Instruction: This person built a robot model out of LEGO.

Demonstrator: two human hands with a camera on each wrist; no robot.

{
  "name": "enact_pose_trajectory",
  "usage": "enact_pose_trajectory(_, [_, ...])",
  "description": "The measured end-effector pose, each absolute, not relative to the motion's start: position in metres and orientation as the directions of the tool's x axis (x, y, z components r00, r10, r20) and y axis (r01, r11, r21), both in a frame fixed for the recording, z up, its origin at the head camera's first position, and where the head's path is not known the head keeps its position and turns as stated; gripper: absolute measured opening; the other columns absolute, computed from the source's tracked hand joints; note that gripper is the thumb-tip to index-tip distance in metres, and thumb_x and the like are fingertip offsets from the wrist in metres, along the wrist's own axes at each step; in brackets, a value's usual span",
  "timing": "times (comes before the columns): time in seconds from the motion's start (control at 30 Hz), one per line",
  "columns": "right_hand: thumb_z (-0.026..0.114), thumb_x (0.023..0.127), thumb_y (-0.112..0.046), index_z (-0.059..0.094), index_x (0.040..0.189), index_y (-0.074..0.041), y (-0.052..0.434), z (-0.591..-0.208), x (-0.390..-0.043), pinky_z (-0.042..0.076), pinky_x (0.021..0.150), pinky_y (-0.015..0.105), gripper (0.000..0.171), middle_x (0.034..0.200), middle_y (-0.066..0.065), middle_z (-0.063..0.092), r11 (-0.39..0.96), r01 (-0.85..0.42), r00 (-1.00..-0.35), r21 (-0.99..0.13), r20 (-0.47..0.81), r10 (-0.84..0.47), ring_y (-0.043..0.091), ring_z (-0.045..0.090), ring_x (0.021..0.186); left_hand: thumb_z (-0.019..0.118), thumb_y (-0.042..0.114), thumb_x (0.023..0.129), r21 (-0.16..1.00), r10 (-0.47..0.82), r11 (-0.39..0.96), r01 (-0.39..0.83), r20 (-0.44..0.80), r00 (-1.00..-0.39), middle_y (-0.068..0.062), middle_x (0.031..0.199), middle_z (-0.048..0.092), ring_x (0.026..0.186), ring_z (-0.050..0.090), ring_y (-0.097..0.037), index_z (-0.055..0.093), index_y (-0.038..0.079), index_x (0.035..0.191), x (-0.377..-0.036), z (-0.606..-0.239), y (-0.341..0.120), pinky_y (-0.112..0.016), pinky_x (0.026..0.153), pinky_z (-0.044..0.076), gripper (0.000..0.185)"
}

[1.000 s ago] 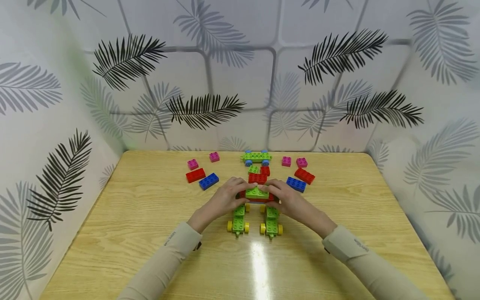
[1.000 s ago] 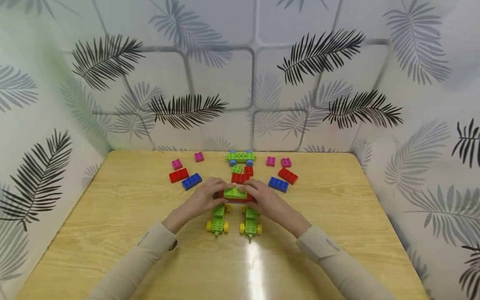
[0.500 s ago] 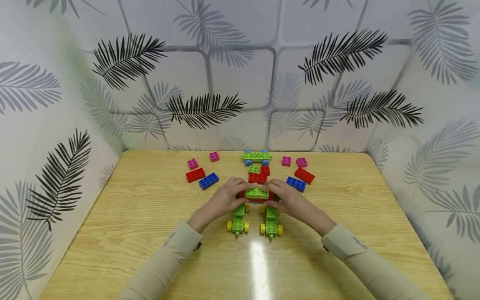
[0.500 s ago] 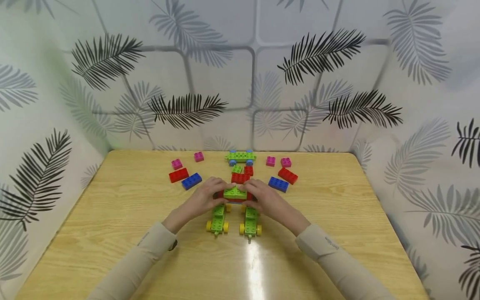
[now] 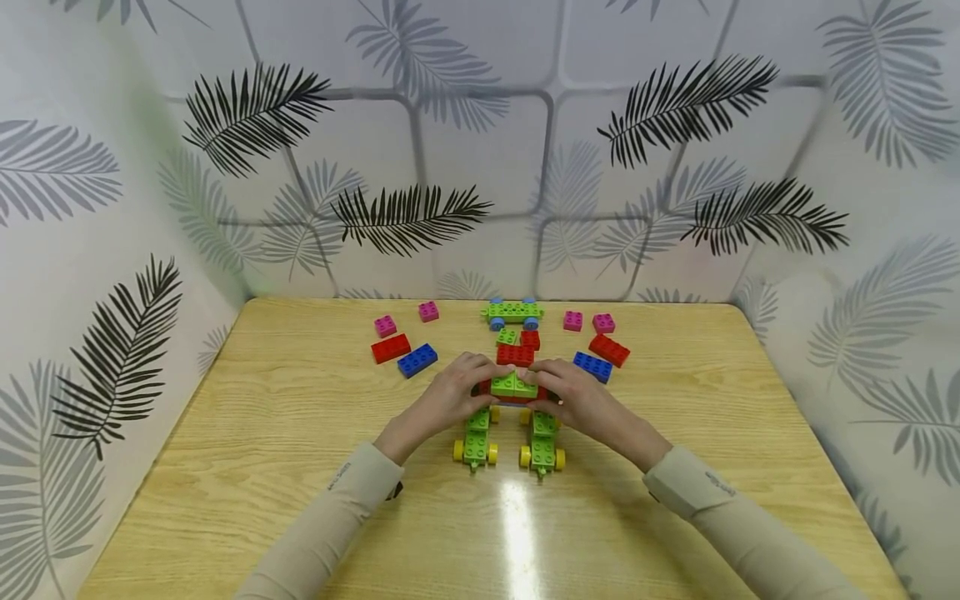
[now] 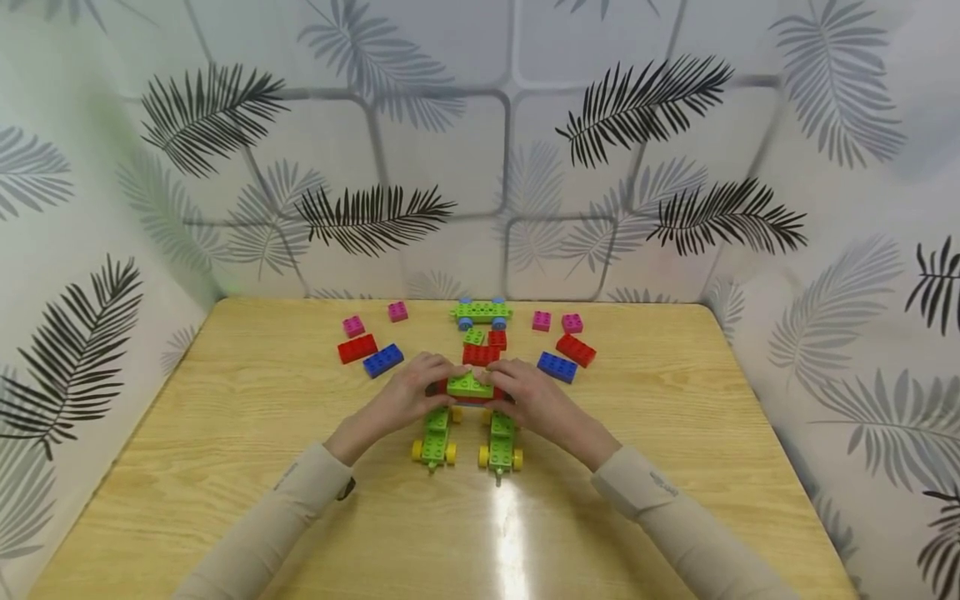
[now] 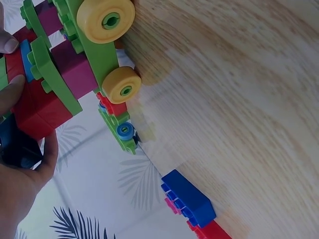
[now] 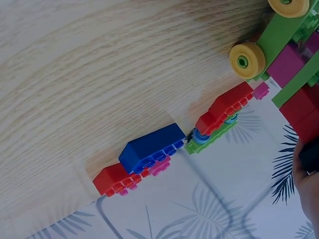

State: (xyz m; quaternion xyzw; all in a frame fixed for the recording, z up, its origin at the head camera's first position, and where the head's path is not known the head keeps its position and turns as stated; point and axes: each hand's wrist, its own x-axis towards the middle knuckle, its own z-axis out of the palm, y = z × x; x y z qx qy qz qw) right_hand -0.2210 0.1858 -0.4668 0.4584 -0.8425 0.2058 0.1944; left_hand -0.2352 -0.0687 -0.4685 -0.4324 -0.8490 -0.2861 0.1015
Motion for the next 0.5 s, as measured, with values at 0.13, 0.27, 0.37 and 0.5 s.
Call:
enact_pose_trajectory(0.13, [0.084,0.073,-0.013,0.063,0.126,-0.009,0.1853,-0.4671,-0.2213,0.052,0.085,0.04,0.057,0.113,0.009,0.064,0.504,-0.848,-0.51,-0.165,0.513,-0.69,0.025,0.062,0.1,0.076,0.007,0.082,0.411,0.676,0.452,0.792,0.421,-0.605,-0.002,0.11,0.062,0.103,0.052,-0.019,0.062,0.013,0.128,-0.2349,-0.4682,-0.0692,-0.033,0.086,0.049,0.048])
enact_pose_trajectory(0.27, [0.084,0.073,-0.014,0.064,0.125,-0.01,0.1851,-0.4656,-0.2217,0.052,0.086,0.041,0.055,0.112,0.008,0.065,0.52,-0.838,-0.526,-0.166,0.496,-0.69,0.024,0.062,0.1,0.075,0.007,0.082,0.419,0.679,0.441,0.794,0.423,-0.6,-0.003,0.11,0.062,0.102,0.052,-0.02,0.062,0.012,0.128,-0.2352,-0.4676,-0.0689,-0.032,0.085,0.049,0.048])
enact_pose_trajectory(0.37, [0.084,0.073,-0.015,0.065,0.124,-0.01,0.185,-0.4637,-0.2215,0.051,0.086,0.041,0.054,0.111,0.007,0.066,0.525,-0.835,-0.531,-0.164,0.491,-0.691,0.023,0.063,0.099,0.075,0.006,0.083,0.42,0.681,0.438,0.795,0.422,-0.598,-0.003,0.11,0.062,0.103,0.052,-0.02,0.062,0.012,0.128,-0.2354,-0.4673,-0.0685,-0.032,0.086,0.049,0.047])
enact_pose_trajectory(0.5, [0.084,0.073,-0.015,0.066,0.121,-0.01,0.1846,-0.4626,-0.2209,0.051,0.086,0.041,0.051,0.111,0.007,0.066,0.53,-0.832,-0.535,-0.163,0.488,-0.69,0.022,0.062,0.099,0.075,0.006,0.082,0.425,0.677,0.439,0.792,0.423,-0.602,-0.003,0.11,0.062,0.102,0.052,-0.02,0.063,0.011,0.127,-0.2346,-0.4667,-0.0682,-0.032,0.085,0.049,0.046])
